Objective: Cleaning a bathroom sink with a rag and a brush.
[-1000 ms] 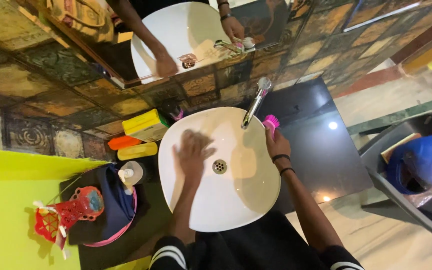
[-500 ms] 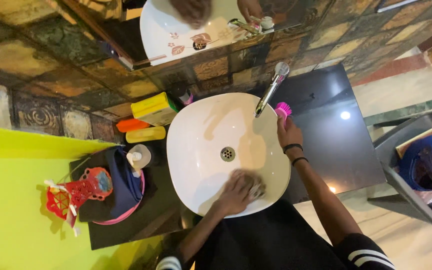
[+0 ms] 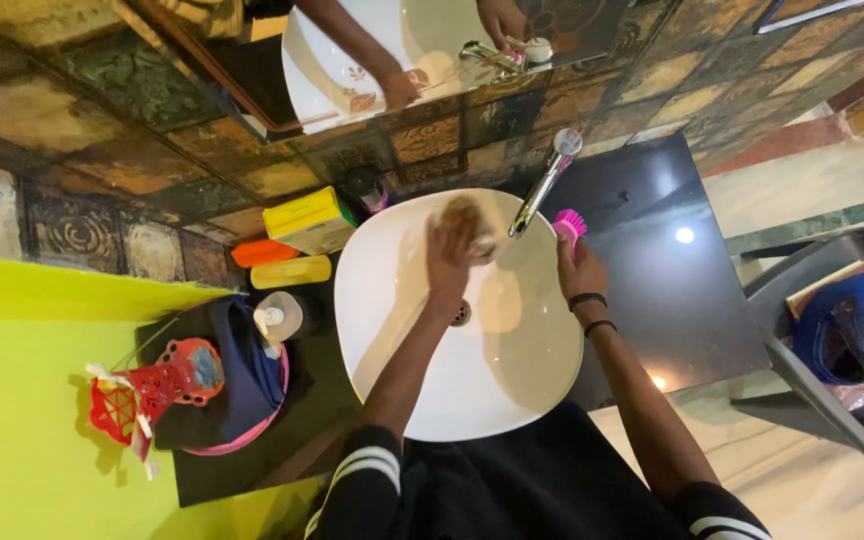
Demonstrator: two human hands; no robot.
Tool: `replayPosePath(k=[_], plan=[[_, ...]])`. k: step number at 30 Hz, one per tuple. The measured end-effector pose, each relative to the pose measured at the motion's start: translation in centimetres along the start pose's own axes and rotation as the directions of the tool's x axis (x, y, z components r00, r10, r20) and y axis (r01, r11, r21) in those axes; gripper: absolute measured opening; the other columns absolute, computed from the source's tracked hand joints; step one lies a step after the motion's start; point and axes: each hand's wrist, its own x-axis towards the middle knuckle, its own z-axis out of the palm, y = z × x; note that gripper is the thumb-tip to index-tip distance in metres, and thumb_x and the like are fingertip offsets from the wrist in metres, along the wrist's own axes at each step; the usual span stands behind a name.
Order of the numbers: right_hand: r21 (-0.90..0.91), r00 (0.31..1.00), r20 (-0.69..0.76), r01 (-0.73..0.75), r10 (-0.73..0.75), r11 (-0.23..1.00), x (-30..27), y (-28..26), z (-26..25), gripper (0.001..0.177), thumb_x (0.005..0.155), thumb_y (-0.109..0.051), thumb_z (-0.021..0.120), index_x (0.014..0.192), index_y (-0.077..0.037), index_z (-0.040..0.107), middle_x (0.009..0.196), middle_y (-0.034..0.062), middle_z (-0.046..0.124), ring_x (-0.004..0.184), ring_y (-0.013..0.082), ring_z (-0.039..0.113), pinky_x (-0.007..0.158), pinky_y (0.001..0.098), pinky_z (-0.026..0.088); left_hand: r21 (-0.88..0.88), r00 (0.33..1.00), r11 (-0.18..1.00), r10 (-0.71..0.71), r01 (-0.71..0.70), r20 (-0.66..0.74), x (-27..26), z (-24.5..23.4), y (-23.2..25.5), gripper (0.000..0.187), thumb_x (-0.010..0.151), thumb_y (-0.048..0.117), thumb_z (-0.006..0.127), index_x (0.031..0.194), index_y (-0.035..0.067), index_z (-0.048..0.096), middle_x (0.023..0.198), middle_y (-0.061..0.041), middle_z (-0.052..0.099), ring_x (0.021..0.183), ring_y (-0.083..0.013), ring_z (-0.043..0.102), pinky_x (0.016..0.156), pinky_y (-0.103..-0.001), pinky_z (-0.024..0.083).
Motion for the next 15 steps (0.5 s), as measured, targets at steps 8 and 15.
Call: replayPosePath(k=[8, 15], plan=[[-0.006, 0.999, 0.034, -0.016, 0.016, 1.0, 0.1, 0.2, -0.1, 0.07, 0.102, -0.066, 0.031, 0.12, -0.007, 0.064, 0.1, 0.0276, 0.071, 0.094, 0.048, 0.069, 0.079, 0.0576, 0.053, 0.186, 0.81, 0.98, -0.168, 0.075, 0.562, -18.3, -2.0, -1.0, 0.077, 0.097, 0.018, 0.065, 0.155, -0.011, 0.023, 0.162, -0.036, 0.016, 0.152, -0.0487, 0.017, 0.125, -0.056, 0.01], [-0.041, 0.999, 0.032, 0.013, -0.011, 0.999, 0.6, 1.2, 0.8, 0.069, 0.104, -0.065, 0.034, 0.12, -0.005, 0.064, 0.096, 0.0292, 0.071, 0.092, 0.0488, 0.069, 0.078, 0.0578, 0.053, -0.429, 0.744, 0.853, 0.074, 0.297, 0.664, -20.5, -13.4, 2.2, 0.058, 0.092, 0.032, 0.072, 0.134, -0.003, 0.05, 0.116, -0.024, 0.058, 0.1, -0.0343, 0.055, 0.087, -0.048, 0.045]])
